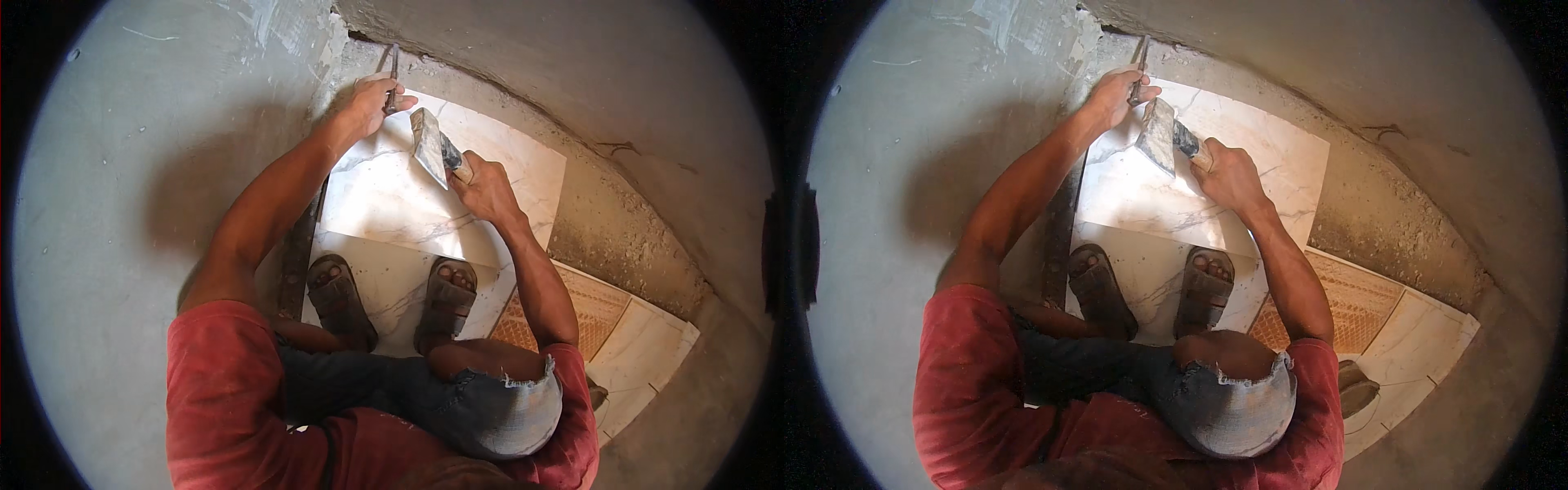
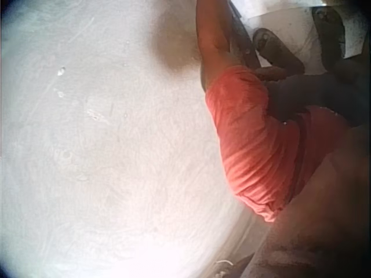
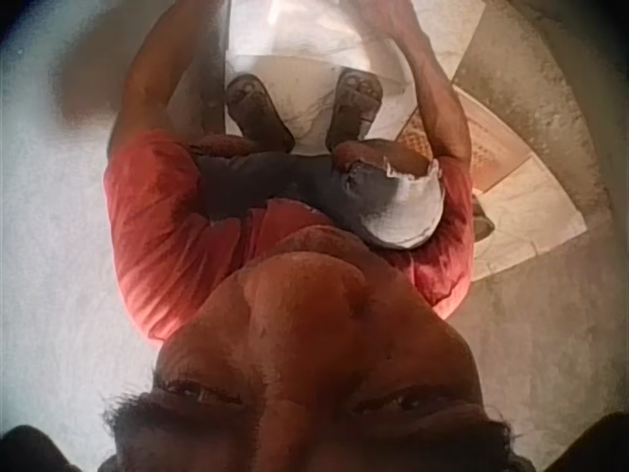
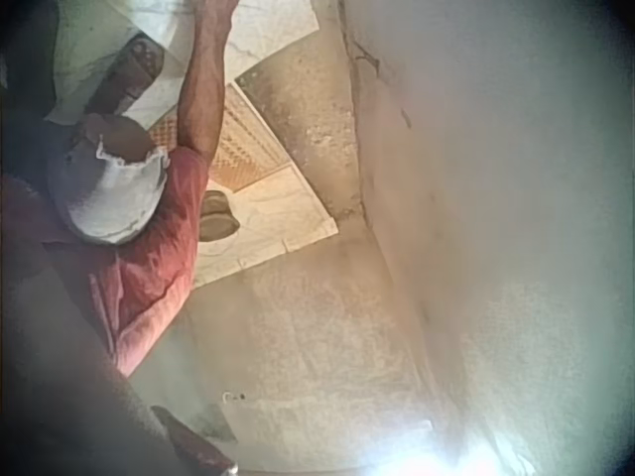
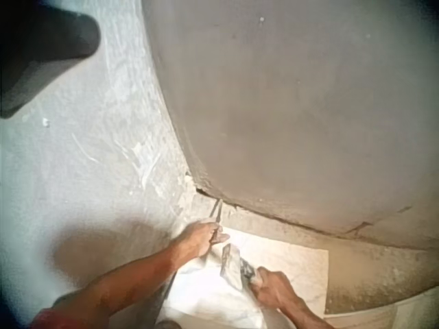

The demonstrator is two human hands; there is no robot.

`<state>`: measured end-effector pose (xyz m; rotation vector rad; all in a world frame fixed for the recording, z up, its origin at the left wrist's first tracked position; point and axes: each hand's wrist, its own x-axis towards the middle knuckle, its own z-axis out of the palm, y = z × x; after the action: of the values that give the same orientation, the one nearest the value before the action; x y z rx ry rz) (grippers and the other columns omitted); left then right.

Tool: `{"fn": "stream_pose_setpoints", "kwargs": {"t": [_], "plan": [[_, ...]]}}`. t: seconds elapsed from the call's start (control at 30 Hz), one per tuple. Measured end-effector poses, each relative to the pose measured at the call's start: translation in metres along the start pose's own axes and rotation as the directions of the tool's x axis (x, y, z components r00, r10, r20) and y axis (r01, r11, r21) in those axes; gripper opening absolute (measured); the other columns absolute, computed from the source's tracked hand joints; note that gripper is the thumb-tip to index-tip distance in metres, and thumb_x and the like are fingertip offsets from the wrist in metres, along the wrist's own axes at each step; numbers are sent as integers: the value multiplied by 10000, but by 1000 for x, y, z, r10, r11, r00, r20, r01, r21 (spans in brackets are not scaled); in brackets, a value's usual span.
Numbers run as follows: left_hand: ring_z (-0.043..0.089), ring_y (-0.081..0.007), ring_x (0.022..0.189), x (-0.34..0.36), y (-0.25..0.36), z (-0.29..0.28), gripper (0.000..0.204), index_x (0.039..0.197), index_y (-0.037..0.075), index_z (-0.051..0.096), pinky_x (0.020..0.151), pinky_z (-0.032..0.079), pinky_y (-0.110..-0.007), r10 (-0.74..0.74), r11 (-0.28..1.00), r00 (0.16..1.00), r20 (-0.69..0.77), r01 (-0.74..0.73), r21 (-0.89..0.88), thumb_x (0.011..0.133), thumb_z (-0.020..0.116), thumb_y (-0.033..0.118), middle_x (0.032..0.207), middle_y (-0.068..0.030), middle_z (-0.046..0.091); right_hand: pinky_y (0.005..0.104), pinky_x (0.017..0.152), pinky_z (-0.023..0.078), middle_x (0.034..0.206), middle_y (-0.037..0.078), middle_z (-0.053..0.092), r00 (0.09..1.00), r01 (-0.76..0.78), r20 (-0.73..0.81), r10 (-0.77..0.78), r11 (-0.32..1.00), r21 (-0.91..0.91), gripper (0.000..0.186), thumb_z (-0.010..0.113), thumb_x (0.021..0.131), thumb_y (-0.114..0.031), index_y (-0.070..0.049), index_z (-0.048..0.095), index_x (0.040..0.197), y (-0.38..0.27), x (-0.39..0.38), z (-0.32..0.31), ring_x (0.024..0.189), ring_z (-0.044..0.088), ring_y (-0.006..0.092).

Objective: The person chips at a floor corner with a hatchet and a metal rod, spreads mortar using a trowel, and positions a floor tile into the corner.

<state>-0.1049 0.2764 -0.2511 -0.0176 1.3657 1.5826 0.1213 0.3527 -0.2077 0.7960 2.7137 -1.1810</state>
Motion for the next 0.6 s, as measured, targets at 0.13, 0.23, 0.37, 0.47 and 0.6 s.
{"fn": "stream_pose_setpoints", "kwargs": {"t": [0.13, 0.23, 0.37, 0.47, 0.6], "plan": [[601, -335, 865, -1, -3, -4, 198, 1025, -51, 447, 713, 533, -306, 27, 1000, 999, -21, -28, -3, 864, 421, 62, 858, -103, 493, 404, 586, 433, 665, 233, 576, 1000, 7, 11, -7, 1000, -23, 265, 613, 757, -243, 8, 544, 807, -1, 2, 2, 623, 570, 377], [604, -314, 844, 5, -3, -13, 232, 1072, -42, 451, 712, 530, -309, 20, 1000, 999, 29, -21, 12, 870, 428, 70, 855, -93, 506, 441, 635, 456, 697, 229, 583, 997, 47, 69, -44, 998, -36, 273, 624, 719, -207, -3, 543, 881, -8, 5, 0, 693, 574, 395], [595, -253, 813, 15, -8, -27, 283, 1131, -24, 452, 696, 516, -301, 8, 1000, 994, 110, -8, 2, 884, 455, 113, 852, -80, 531, 417, 630, 473, 723, 166, 598, 914, 402, -12, -406, 908, -118, 226, 633, 688, -182, -44, 543, 843, -16, 13, 3, 697, 592, 345], [585, -228, 812, 19, -10, -31, 302, 1154, -13, 448, 684, 504, -296, -8, 1000, 986, 165, 12, -20, 886, 463, 126, 854, -77, 541, 404, 630, 482, 751, 132, 612, 766, 624, -45, -642, 758, -192, 210, 630, 678, -179, -59, 541, 825, -9, 32, 7, 694, 603, 317], [569, -214, 791, 15, -5, -21, 298, 1162, 6, 444, 701, 485, -298, -80, 994, 992, 95, 72, 80, 884, 459, 109, 860, -72, 541, 426, 665, 484, 780, 155, 620, 979, 70, 201, 24, 892, -448, 190, 547, 717, -142, -53, 557, 885, -12, 69, -2, 705, 608, 335]]}}
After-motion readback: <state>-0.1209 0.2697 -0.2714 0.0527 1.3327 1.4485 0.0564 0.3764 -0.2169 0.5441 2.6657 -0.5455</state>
